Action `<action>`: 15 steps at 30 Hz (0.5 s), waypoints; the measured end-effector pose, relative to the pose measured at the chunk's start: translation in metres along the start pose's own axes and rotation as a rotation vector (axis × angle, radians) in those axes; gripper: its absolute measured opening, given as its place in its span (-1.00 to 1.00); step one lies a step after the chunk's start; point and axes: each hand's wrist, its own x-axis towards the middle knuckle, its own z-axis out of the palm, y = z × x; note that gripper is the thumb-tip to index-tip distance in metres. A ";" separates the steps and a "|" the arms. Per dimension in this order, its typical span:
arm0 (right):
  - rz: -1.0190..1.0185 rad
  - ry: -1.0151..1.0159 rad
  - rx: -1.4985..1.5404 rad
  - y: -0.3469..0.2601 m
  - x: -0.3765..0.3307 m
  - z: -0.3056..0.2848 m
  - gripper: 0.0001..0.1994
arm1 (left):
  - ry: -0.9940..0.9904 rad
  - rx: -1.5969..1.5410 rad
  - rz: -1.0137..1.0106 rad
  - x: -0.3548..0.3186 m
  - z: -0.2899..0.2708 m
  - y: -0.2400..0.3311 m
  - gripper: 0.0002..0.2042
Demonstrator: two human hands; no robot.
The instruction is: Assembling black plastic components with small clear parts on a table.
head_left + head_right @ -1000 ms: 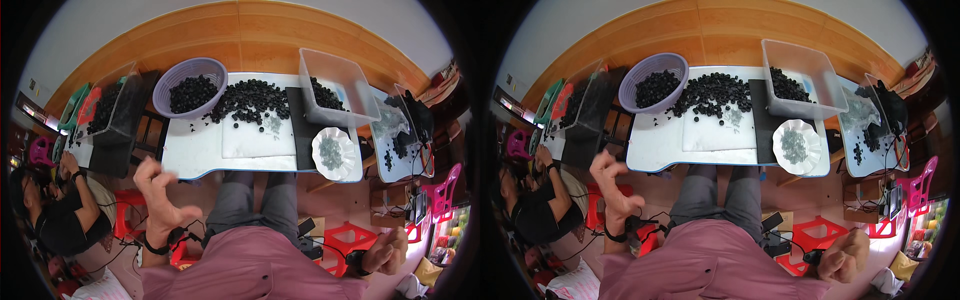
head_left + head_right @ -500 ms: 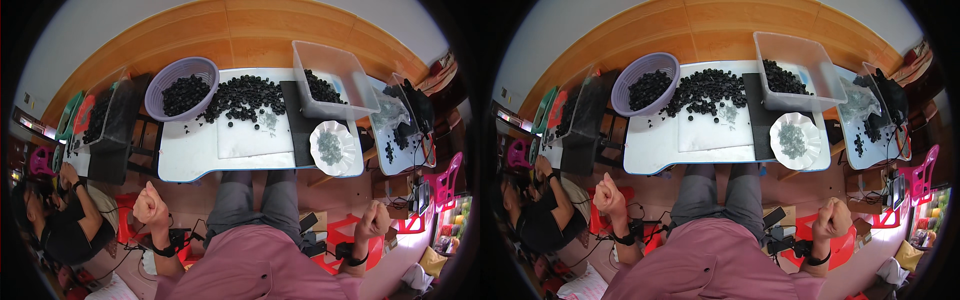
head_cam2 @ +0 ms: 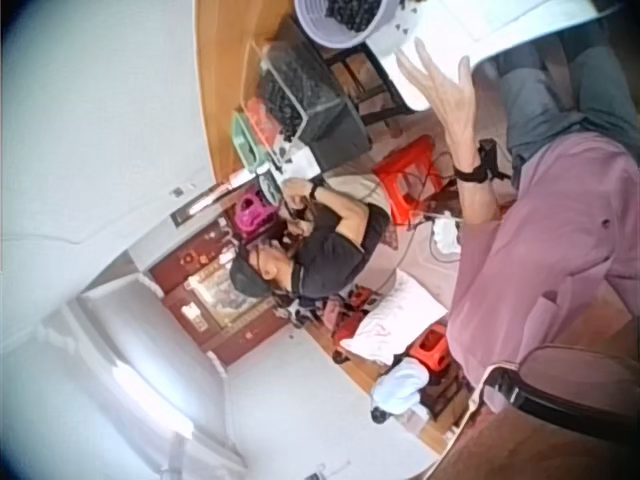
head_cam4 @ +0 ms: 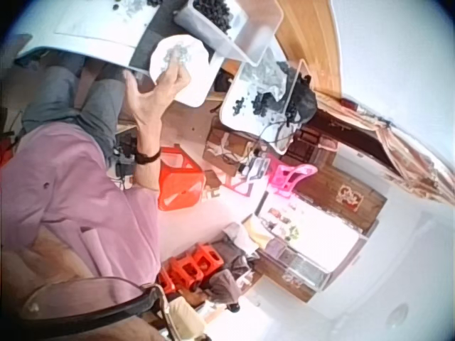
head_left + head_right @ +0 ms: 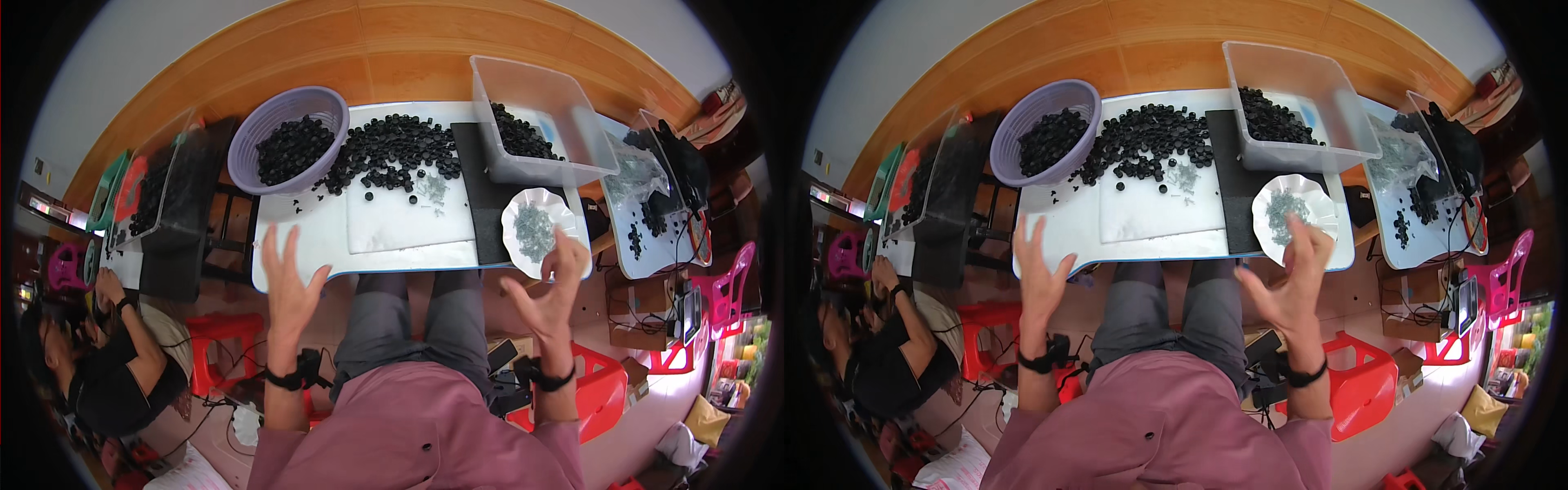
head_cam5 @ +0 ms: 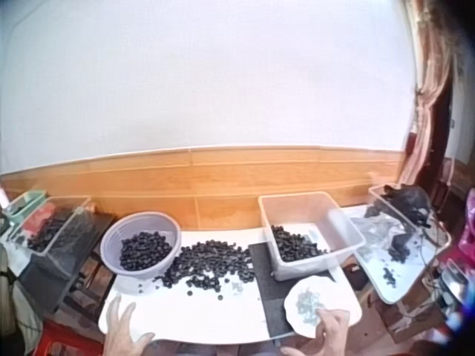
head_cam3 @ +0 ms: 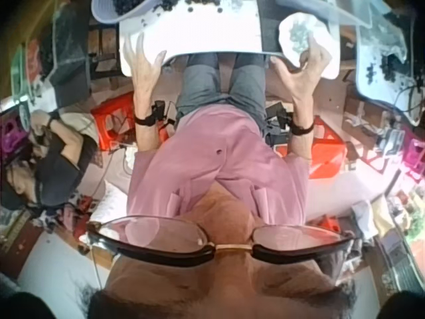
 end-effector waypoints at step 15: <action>0.187 0.101 0.306 0.054 0.038 0.145 -0.66 | -0.006 -0.268 0.284 0.060 0.113 0.035 -0.60</action>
